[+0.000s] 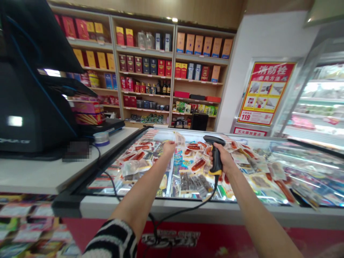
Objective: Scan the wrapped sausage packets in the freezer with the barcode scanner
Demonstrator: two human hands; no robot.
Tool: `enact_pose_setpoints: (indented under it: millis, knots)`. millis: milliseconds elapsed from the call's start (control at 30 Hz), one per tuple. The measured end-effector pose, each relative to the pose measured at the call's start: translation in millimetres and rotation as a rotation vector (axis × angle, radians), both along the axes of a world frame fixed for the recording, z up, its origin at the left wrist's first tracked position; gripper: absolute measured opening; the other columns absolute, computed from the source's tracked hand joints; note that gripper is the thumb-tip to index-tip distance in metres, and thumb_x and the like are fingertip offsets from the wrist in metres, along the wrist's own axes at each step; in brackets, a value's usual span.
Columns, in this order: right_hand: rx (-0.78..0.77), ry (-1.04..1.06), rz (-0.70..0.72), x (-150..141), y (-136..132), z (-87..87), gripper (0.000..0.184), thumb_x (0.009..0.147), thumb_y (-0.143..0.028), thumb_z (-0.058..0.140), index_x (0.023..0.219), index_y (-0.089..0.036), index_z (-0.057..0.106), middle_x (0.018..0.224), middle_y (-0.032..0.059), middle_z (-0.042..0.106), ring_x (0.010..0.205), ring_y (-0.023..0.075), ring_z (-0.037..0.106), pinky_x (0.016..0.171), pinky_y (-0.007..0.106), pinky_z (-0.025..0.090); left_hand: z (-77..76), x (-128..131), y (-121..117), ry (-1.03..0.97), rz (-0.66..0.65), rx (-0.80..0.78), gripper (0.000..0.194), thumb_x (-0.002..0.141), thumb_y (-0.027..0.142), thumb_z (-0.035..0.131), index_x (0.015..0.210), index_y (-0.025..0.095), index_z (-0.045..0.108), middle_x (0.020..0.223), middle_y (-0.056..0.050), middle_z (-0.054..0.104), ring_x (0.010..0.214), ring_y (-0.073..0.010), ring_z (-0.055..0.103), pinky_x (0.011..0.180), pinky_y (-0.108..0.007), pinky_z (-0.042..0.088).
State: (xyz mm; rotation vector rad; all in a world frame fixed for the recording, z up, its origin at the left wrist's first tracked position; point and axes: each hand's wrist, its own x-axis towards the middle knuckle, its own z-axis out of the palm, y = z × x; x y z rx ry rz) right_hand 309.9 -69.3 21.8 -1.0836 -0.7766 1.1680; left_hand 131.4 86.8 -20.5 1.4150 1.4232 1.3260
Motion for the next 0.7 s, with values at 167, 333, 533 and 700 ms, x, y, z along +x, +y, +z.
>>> enact_pose_setpoints:
  millis: [167, 333, 533, 700]
  knots:
    - [0.044, 0.0, -0.158, 47.5, 1.3, -5.3, 0.019, 0.072, -0.036, 0.05, 0.067, -0.018, 0.047, 0.044, -0.0031, 0.052, 0.034, 0.009, 0.047, 0.032, 0.019, 0.037, -4.5, 44.1, -10.4, 0.04, -0.108, -0.064, 0.033, 0.08, 0.03, 0.047, 0.109, 0.015, 0.048, 0.108, -0.007, 0.051, 0.091, -0.0171, 0.053, 0.075, -0.037, 0.045]
    - [0.039, -0.016, -0.246, 69.3, 4.5, -12.8, 0.018, 0.072, -0.034, 0.051, 0.066, -0.018, 0.047, 0.043, -0.0031, 0.051, 0.034, 0.0092, 0.047, 0.033, 0.019, 0.038, -8.3, 78.4, -22.4, 0.113, -0.111, -0.042, 0.025, 0.075, 0.026, 0.054, 0.095, 0.011, 0.057, 0.094, -0.008, 0.059, 0.083, -0.017, 0.056, 0.071, -0.032, 0.045]
    - [0.019, 0.001, -0.258, 68.3, 11.3, -23.4, 0.019, 0.072, -0.035, 0.051, 0.064, -0.018, 0.047, 0.042, -0.0037, 0.049, 0.033, 0.0087, 0.045, 0.032, 0.019, 0.036, 0.7, 39.1, -23.6, 0.277, -0.051, 0.035, 0.027, 0.057, 0.017, 0.065, 0.083, 0.015, 0.061, 0.09, -0.009, 0.064, 0.089, -0.021, 0.057, 0.074, -0.027, 0.041]
    - [0.009, 0.001, -0.218, 49.8, 16.2, -20.9, 0.02, 0.072, -0.035, 0.051, 0.063, -0.017, 0.048, 0.042, -0.0029, 0.05, 0.034, 0.0089, 0.046, 0.032, 0.02, 0.036, 3.1, -57.9, -23.9, 0.452, 0.071, -0.018, 0.029, 0.04, 0.009, 0.071, 0.064, 0.016, 0.058, 0.091, -0.014, 0.063, 0.105, -0.033, 0.047, 0.086, -0.04, 0.032]
